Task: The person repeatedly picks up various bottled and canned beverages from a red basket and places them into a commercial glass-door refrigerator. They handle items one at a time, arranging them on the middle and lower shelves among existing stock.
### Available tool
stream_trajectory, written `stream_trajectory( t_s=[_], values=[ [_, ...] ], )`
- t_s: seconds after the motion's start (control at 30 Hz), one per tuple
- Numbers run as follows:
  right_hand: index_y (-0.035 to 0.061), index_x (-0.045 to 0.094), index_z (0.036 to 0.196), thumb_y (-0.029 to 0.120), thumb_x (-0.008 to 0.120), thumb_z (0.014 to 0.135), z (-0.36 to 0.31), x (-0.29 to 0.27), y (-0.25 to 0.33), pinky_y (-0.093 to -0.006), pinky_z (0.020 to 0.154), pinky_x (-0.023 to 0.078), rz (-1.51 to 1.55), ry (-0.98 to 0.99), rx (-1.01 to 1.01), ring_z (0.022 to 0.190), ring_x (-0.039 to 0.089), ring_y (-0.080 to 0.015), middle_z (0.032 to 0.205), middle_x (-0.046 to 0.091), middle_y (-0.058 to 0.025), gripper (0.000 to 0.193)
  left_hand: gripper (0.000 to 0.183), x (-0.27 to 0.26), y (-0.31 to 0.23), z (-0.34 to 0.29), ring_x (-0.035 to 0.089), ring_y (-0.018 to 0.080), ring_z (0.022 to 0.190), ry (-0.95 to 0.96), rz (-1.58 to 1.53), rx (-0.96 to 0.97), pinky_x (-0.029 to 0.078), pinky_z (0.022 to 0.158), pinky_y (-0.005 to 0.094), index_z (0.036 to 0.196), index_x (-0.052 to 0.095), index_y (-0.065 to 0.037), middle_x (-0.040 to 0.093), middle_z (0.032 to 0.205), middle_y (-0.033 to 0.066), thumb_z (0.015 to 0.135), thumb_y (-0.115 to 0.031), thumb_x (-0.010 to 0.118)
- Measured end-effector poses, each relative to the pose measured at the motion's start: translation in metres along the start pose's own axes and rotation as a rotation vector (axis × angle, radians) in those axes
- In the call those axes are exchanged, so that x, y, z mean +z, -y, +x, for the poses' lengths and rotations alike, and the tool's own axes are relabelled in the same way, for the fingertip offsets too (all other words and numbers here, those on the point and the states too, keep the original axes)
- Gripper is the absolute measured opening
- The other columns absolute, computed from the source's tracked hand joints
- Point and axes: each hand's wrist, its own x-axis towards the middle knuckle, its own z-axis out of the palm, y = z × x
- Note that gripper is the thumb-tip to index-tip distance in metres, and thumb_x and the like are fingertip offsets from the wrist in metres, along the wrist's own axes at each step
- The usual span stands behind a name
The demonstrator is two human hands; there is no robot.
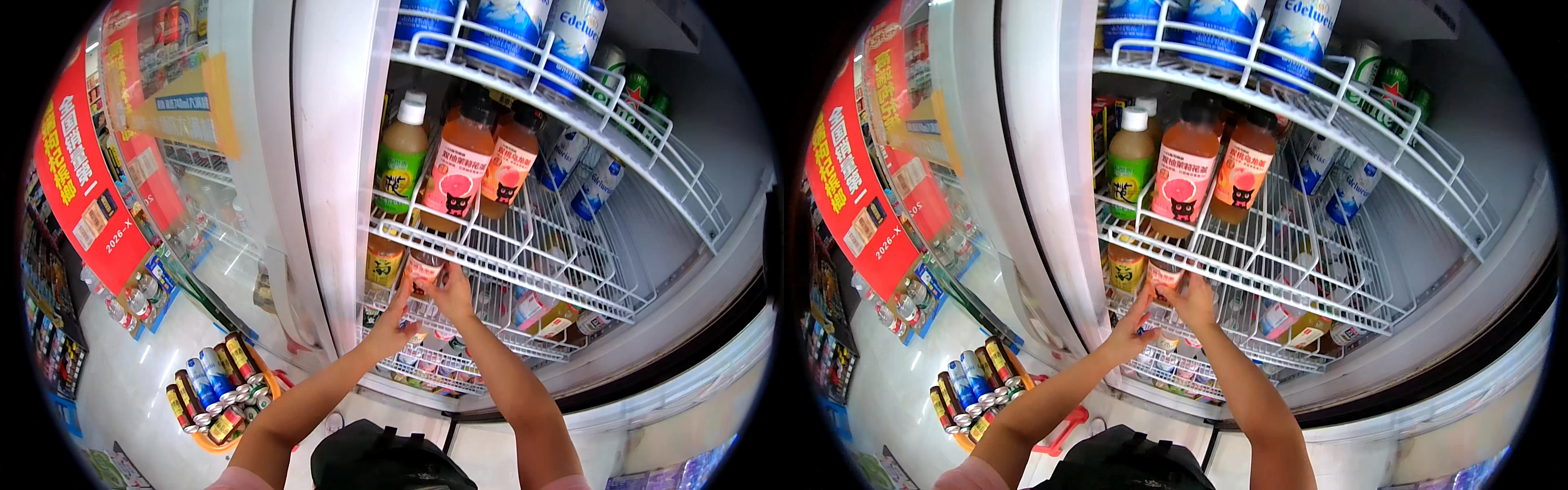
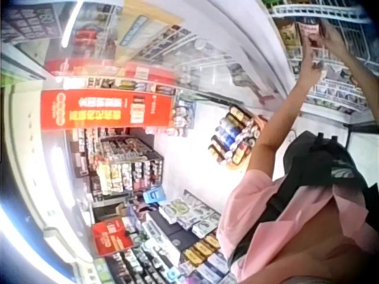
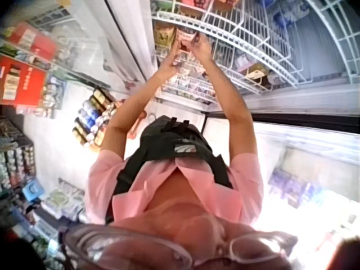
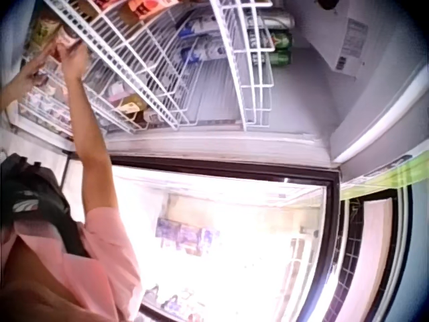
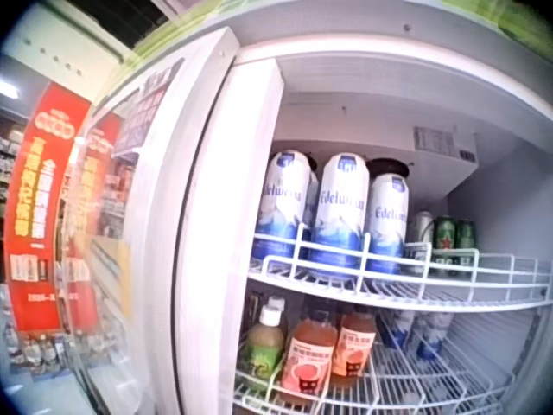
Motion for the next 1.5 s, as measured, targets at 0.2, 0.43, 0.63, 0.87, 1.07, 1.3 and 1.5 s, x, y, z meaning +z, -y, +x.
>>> stream_trajectory(
  t_s=[0.2, 0.43, 0.63, 0.87, 1.07, 1.3, 1.5],
  values=[
    [0.0022, 0.053, 0.119, 0.032, 0.079, 0.073, 0.017, 0.012, -0.007, -0.0412, 0.077, 0.051, -0.105, 0.014, -0.026, 0.094, 0.061, -0.0378, 0.108, 0.061, -0.0189, 0.060, 0.093, 0.003, 0.013, 0.019, 0.016, 0.0240, 0.144, -0.047, -0.238, -0.100, 0.022, 0.112, 0.0352, 0.152, -0.001, -0.013, 0.010, 0.157, 0.0068, 0.084, 0.007, 0.059],
    [0.0060, 0.044, 0.133, 0.036, 0.077, 0.076, 0.038, 0.020, -0.051, -0.0355, 0.075, 0.053, -0.012, -0.120, 0.022, 0.088, 0.064, -0.0250, 0.098, 0.065, -0.0088, 0.073, 0.090, 0.014, 0.026, 0.032, 0.014, 0.0230, 0.144, -0.065, -0.362, -0.084, 0.020, 0.114, 0.0362, 0.151, 0.000, -0.012, 0.002, 0.159, 0.0068, 0.083, 0.012, 0.054],
    [0.0041, 0.043, 0.133, 0.023, 0.069, 0.085, -0.018, 0.000, 0.014, -0.0403, 0.086, 0.050, -0.027, -0.027, 0.130, 0.111, 0.059, -0.0339, 0.125, 0.057, -0.0193, 0.058, 0.089, -0.002, 0.006, 0.018, 0.023, 0.0235, 0.142, -0.066, -0.226, -0.085, 0.026, 0.111, 0.0336, 0.151, 0.003, -0.010, 0.013, 0.156, 0.0129, 0.084, 0.009, 0.057],
    [0.0008, 0.055, 0.115, 0.002, 0.065, 0.083, -0.048, -0.091, 0.113, -0.0347, 0.083, 0.051, 0.143, -0.175, -0.320, 0.101, 0.063, -0.0304, 0.115, 0.062, -0.0191, 0.034, 0.069, 0.017, -0.130, 0.010, 0.035, 0.0212, 0.136, 0.080, -0.013, 0.322, 0.028, 0.110, 0.0365, 0.145, 0.027, -0.006, 0.037, 0.146, 0.0103, 0.084, 0.006, 0.056],
    [-0.0002, 0.055, 0.111, -0.003, 0.068, 0.078, 0.033, -0.160, 0.172, -0.0323, 0.079, 0.052, 0.224, -0.368, -0.465, 0.098, 0.063, -0.0245, 0.111, 0.062, -0.0140, 0.035, 0.072, 0.038, -0.219, 0.063, 0.030, 0.0208, 0.138, 0.050, -0.127, 0.463, 0.026, 0.112, 0.0381, 0.147, 0.022, -0.006, 0.031, 0.148, 0.0108, 0.084, 0.003, 0.057],
    [-0.0015, 0.051, 0.115, 0.021, 0.081, 0.070, 0.115, -0.158, 0.117, -0.0380, 0.084, 0.049, 0.008, -0.474, -0.125, 0.103, 0.058, -0.0290, 0.109, 0.059, -0.0182, 0.059, 0.089, 0.048, -0.216, 0.123, 0.014, 0.0217, 0.144, 0.045, -0.132, 0.322, 0.013, 0.116, 0.0399, 0.151, 0.008, -0.010, 0.014, 0.156, 0.0093, 0.078, 0.013, 0.053],
    [-0.0019, 0.049, 0.124, 0.035, 0.083, 0.069, 0.124, -0.153, 0.121, -0.0359, 0.093, 0.046, 0.023, -0.284, 0.095, 0.111, 0.058, -0.0276, 0.119, 0.059, -0.0187, 0.075, 0.093, 0.042, -0.208, 0.121, 0.008, 0.0200, 0.145, 0.016, -0.141, 0.204, 0.007, 0.117, 0.0391, 0.151, 0.002, -0.009, 0.008, 0.157, 0.0102, 0.076, 0.014, 0.052]
  ],
)
